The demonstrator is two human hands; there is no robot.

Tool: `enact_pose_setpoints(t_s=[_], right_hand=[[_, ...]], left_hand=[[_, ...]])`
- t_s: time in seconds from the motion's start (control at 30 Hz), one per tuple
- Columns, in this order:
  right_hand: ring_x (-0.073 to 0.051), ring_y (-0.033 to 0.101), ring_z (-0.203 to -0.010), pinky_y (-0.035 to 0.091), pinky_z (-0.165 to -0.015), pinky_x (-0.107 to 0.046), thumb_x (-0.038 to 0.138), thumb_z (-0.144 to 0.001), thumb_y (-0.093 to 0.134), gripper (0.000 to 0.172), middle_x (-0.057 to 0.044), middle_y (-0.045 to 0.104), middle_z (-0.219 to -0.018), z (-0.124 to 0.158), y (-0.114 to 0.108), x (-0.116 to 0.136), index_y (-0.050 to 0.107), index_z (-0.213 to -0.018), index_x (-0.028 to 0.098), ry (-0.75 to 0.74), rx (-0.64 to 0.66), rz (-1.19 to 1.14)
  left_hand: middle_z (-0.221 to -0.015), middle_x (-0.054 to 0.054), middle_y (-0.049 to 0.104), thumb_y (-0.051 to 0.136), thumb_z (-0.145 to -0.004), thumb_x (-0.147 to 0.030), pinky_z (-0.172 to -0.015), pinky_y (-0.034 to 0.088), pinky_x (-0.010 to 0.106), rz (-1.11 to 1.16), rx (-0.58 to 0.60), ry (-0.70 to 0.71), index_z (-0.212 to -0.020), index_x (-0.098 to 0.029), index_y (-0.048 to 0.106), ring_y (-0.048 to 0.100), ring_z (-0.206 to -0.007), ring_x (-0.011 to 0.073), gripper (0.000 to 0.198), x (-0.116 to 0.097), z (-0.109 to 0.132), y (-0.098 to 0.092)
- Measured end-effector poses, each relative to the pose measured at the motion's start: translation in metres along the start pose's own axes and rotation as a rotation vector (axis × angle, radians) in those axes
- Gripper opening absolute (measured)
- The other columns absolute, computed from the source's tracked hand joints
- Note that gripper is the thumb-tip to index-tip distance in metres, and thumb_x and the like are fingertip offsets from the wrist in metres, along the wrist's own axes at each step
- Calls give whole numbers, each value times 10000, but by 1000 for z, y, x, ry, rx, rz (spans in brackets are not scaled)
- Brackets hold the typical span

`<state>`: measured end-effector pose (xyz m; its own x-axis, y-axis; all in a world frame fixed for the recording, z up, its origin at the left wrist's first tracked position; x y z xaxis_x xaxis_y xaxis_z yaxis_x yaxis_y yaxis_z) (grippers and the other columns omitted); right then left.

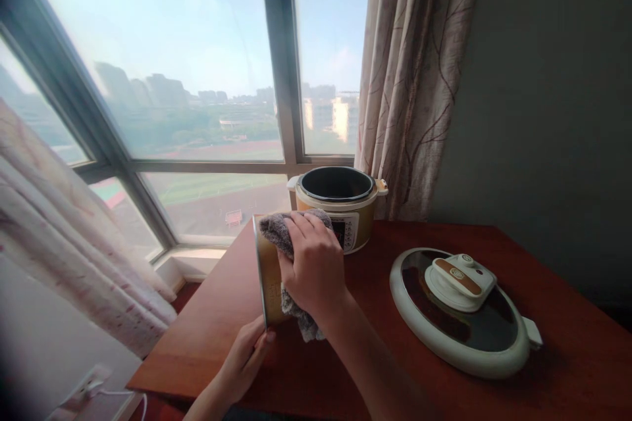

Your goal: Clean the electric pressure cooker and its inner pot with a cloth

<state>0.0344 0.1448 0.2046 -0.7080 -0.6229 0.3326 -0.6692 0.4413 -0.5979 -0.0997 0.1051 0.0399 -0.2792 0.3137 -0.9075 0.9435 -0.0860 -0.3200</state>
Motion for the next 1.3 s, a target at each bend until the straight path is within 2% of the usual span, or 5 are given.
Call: enact_pose_setpoints(t_s=[0.47,0.7,0.9,1.07,1.3], right_hand=[[-311,226,-1481,166,-1183,-632,162,-920,473,565,-54,384,-1570,51,34,-16,417,-1475,252,-30,-80,-73],[-305,188,-1506,268,-1166,-636,202,-956,471,561,-66,366,-1582,102,54,-22,367,-1503,267,-42,-56,-211],[-341,179,-1504,307,-1125,-658,207,-958,428,555,-101,324,-1600,125,71,-22,355,-1509,217,-3,-116,-183],[-312,277,-1466,245,-1146,-606,197,-941,431,510,-53,472,-1516,91,43,-10,430,-1448,248,-55,-227,-130],[-265,454,-1326,276,-1141,-459,217,-929,521,409,-26,606,-1392,-4,22,6,568,-1335,215,-64,33,-53]], left_hand=[[-642,19,601,618,-858,-547,-608,377,231,134,-215,-56,-766,-148,731,461,-611,158,425,0,-14,12],[-824,56,703,674,-799,-592,-826,476,286,333,-394,-78,-825,-157,737,587,-827,236,440,-10,-31,-4],[-764,37,678,664,-823,-580,-699,464,244,424,-400,-107,-807,-147,708,550,-733,176,436,-4,-36,-3],[-982,80,724,568,-890,-583,-808,491,281,393,-355,-75,-1028,-152,718,614,-870,217,477,-6,-29,12],[-910,90,728,429,-980,-496,-797,505,294,159,-239,32,-1087,-159,719,638,-838,231,458,-6,-8,31]])
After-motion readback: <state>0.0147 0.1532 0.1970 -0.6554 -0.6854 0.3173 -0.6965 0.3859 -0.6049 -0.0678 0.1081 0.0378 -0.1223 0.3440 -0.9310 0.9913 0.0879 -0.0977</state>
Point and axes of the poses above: each hand's wrist, its own z-axis away from the middle knuckle, its own y-axis out of the palm, x = y × z, the point moved 9 cm from there along -z, towards the middle knuckle
